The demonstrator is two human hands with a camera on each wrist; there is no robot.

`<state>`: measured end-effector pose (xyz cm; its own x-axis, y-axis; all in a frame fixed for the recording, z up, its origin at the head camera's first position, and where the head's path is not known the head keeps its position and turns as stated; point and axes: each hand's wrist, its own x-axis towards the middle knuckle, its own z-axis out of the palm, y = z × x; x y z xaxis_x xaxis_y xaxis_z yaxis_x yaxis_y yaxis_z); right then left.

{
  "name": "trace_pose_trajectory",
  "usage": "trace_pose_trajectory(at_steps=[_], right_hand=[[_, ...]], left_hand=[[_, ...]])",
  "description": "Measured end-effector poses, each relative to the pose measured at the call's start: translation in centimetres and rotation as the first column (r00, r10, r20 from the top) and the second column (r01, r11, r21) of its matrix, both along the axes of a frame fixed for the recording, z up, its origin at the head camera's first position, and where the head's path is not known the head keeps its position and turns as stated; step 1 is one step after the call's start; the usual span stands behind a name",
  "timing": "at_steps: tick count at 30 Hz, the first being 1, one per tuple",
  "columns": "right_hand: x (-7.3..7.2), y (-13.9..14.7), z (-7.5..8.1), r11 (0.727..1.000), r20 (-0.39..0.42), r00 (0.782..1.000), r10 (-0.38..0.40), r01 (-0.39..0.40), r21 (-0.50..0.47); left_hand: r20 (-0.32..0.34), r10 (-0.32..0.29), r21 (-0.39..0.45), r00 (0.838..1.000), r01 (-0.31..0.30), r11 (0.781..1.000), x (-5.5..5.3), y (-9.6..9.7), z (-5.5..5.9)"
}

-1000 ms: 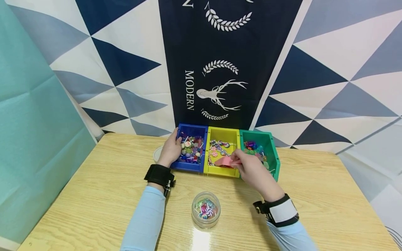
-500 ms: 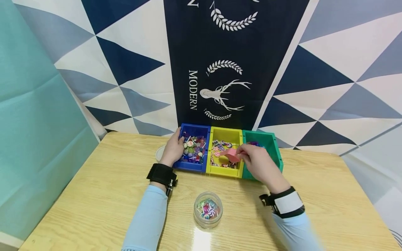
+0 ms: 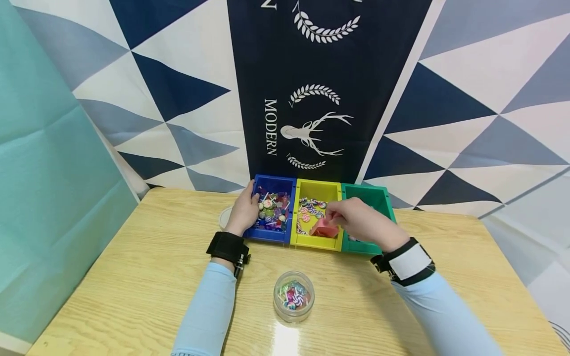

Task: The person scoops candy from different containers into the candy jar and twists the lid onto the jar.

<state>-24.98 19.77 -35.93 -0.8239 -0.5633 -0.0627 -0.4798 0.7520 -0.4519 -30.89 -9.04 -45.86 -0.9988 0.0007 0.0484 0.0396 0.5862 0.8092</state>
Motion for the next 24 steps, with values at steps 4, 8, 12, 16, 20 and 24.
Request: trace_pose_trajectory(at_steps=[4,8,12,16,20,24], right_hand=[[-0.2,-0.1,-1.5,0.999,-0.109,0.994,-0.031,0.031,-0.008],[-0.5,0.2,-2.9,0.997,-0.240,0.968,-0.079,0.080,-0.004],[-0.8,0.4,-3.3,0.994,-0.326,0.940,-0.101,0.111,0.012],[-1.2,0.1,-2.7,0.988,-0.393,0.915,-0.090,0.131,0.081],[-2.1,-0.7,-2.3,0.958,-0.489,0.872,-0.026,0.162,0.238],[-3.2,-1.8,-2.6,0.891,-0.554,0.830,0.069,0.199,0.409]], left_hand=[[0.012,0.009,0.001,1.000,-0.009,1.000,0.0,0.0,-0.1],[0.013,0.010,0.007,1.000,-0.010,1.000,0.1,0.0,0.0],[0.008,0.011,0.007,1.000,-0.011,1.000,0.1,0.2,0.0],[0.007,0.013,0.004,1.000,-0.013,1.000,0.0,0.2,-0.1],[-0.001,0.011,-0.005,1.000,-0.011,1.000,-0.1,0.1,-0.2],[-0.008,0.011,-0.016,1.000,-0.011,1.000,-0.3,0.2,-0.4]])
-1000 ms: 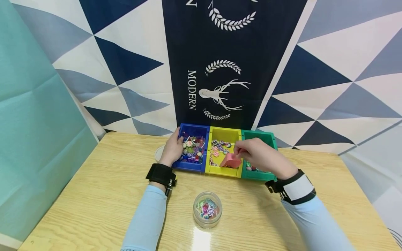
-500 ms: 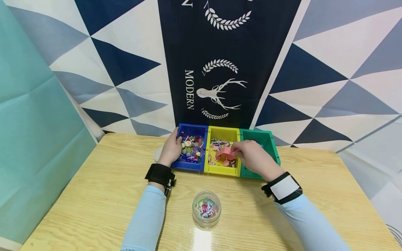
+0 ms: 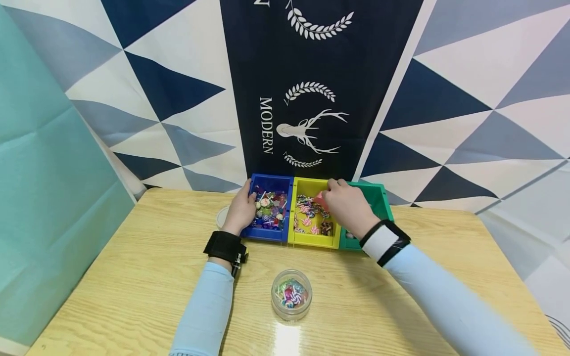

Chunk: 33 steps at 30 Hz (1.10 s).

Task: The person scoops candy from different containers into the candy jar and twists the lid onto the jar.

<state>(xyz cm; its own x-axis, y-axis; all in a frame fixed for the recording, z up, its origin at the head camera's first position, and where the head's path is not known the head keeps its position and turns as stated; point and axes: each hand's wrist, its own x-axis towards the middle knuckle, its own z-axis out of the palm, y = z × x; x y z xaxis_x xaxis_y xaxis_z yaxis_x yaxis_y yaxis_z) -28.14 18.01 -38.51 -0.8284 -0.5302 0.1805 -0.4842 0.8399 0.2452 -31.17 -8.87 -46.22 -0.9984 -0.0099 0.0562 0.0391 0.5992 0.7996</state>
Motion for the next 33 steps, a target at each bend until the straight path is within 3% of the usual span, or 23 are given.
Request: trace_pose_trajectory(at_steps=[4,9,13,18,21,26,33], right_hand=[[-1.0,-0.8,-0.2,0.995,-0.020,1.000,-0.022,0.024,0.097],[-2.3,-1.0,0.3,0.992,-0.046,0.998,-0.036,0.041,0.118],[-3.3,-1.4,0.5,0.994,-0.002,0.999,-0.049,0.049,0.096],[-4.0,-1.6,0.6,0.989,0.071,0.988,-0.136,0.132,0.062],[-4.4,-1.1,0.7,0.977,0.141,0.967,-0.213,0.210,0.033],[-4.3,0.1,0.2,0.932,0.282,0.901,-0.331,0.358,-0.052],[-3.2,-0.3,-1.3,0.856,0.334,0.843,-0.422,0.491,-0.160]], left_hand=[[0.006,-0.001,0.002,1.000,0.001,1.000,0.0,-0.1,0.1],[0.003,-0.006,0.009,1.000,0.006,1.000,-0.1,-0.1,0.2],[0.002,-0.001,0.010,1.000,0.001,1.000,-0.1,-0.2,0.1],[0.011,-0.003,0.010,1.000,0.003,1.000,0.1,-0.2,0.2],[0.014,-0.005,0.011,1.000,0.005,1.000,0.3,-0.1,0.3],[0.016,-0.005,0.014,1.000,0.005,1.000,0.4,-0.1,0.5],[0.018,0.002,0.011,1.000,-0.002,1.000,0.5,0.1,0.5]])
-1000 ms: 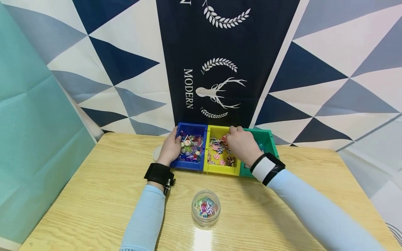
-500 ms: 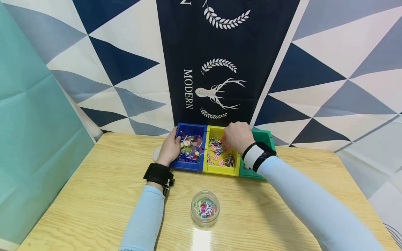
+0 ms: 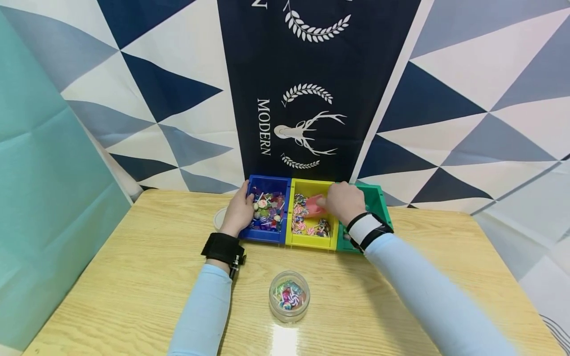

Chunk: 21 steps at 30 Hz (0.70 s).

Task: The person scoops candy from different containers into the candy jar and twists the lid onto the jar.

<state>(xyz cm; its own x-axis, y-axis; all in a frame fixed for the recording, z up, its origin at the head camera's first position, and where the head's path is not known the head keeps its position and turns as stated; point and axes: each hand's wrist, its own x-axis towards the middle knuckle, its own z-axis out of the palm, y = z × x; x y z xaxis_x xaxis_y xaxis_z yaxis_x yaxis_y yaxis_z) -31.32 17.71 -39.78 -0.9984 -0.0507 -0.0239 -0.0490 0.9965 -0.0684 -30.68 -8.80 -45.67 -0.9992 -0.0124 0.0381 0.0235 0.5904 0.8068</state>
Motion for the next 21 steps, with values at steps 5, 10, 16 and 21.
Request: trace_pose_trajectory(at_steps=[5,10,16,21], right_hand=[[0.5,-1.5,-0.9,0.997,-0.002,0.999,-0.032,0.032,-0.072],[0.7,-2.0,-1.7,0.992,-0.048,0.998,-0.050,0.044,-0.115],[0.5,-1.0,-2.1,0.987,-0.071,0.997,0.012,-0.024,-0.162],[0.6,0.0,-1.8,0.965,-0.052,0.999,-0.008,-0.006,-0.262]], left_hand=[[-0.009,0.002,-0.009,1.000,-0.002,1.000,0.0,0.0,0.0],[-0.025,-0.022,-0.031,0.999,0.021,0.999,-0.1,0.1,-0.1],[-0.059,-0.030,-0.061,0.998,0.026,0.998,-0.2,-0.1,-0.2],[-0.048,-0.028,-0.058,0.998,0.025,0.998,-0.2,-0.2,-0.3]])
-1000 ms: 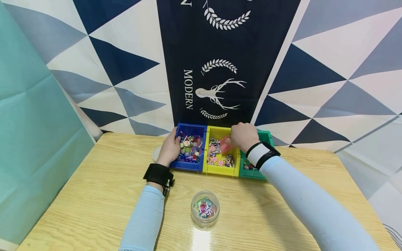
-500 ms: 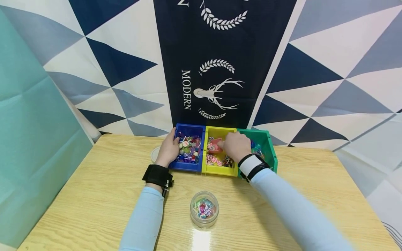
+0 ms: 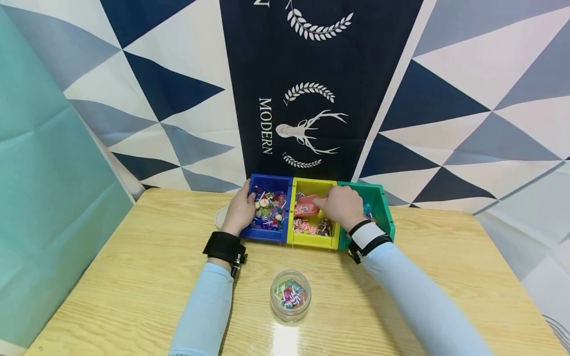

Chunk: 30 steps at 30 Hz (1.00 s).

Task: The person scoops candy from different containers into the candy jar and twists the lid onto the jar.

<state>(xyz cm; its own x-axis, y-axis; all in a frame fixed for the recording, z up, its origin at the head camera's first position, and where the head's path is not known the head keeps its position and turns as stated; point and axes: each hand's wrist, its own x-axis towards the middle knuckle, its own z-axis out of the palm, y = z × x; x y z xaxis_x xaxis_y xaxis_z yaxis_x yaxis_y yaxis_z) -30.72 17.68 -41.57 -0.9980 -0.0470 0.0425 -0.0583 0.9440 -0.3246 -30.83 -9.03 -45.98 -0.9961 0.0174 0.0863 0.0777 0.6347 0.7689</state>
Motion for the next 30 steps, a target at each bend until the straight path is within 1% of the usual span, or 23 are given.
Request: trace_pose_trajectory(at_steps=[4,8,12,16,21,24,27,29,30], right_hand=[[0.2,0.8,0.0,0.999,0.021,1.000,-0.012,0.013,-0.044],[0.6,1.5,0.1,0.995,0.048,0.999,-0.021,0.026,-0.101],[1.0,1.9,0.1,0.987,0.052,0.998,-0.018,0.026,-0.157],[1.2,2.5,-0.1,0.975,0.055,0.998,-0.010,0.022,-0.220],[1.4,3.4,-0.5,0.946,0.083,0.997,0.009,0.019,-0.325],[1.8,3.7,-0.6,0.918,0.113,0.993,0.026,0.021,-0.395],[2.6,3.9,-0.7,0.891,0.132,0.989,0.064,0.003,-0.453],[3.4,4.1,-0.6,0.878,0.137,0.985,0.102,-0.025,-0.478],[3.9,4.1,-0.5,0.876,0.126,0.984,0.127,-0.052,-0.479]], left_hand=[[0.014,0.006,0.007,1.000,-0.006,1.000,0.1,0.0,0.1],[0.010,0.008,0.018,1.000,-0.008,1.000,0.1,0.1,0.1],[0.005,0.008,0.023,1.000,-0.008,1.000,0.1,0.0,0.1],[0.018,0.002,0.032,1.000,-0.003,0.999,0.0,0.1,0.0],[0.033,0.003,0.044,0.999,-0.005,0.999,-0.1,0.1,0.0],[0.031,0.008,0.046,0.999,-0.010,0.999,-0.1,0.0,0.3],[0.037,0.005,0.056,0.999,-0.007,0.998,0.0,0.0,0.4],[0.041,0.003,0.063,0.999,-0.006,0.998,0.1,0.0,0.4],[0.043,0.003,0.067,0.999,-0.006,0.998,0.1,0.0,0.4]])
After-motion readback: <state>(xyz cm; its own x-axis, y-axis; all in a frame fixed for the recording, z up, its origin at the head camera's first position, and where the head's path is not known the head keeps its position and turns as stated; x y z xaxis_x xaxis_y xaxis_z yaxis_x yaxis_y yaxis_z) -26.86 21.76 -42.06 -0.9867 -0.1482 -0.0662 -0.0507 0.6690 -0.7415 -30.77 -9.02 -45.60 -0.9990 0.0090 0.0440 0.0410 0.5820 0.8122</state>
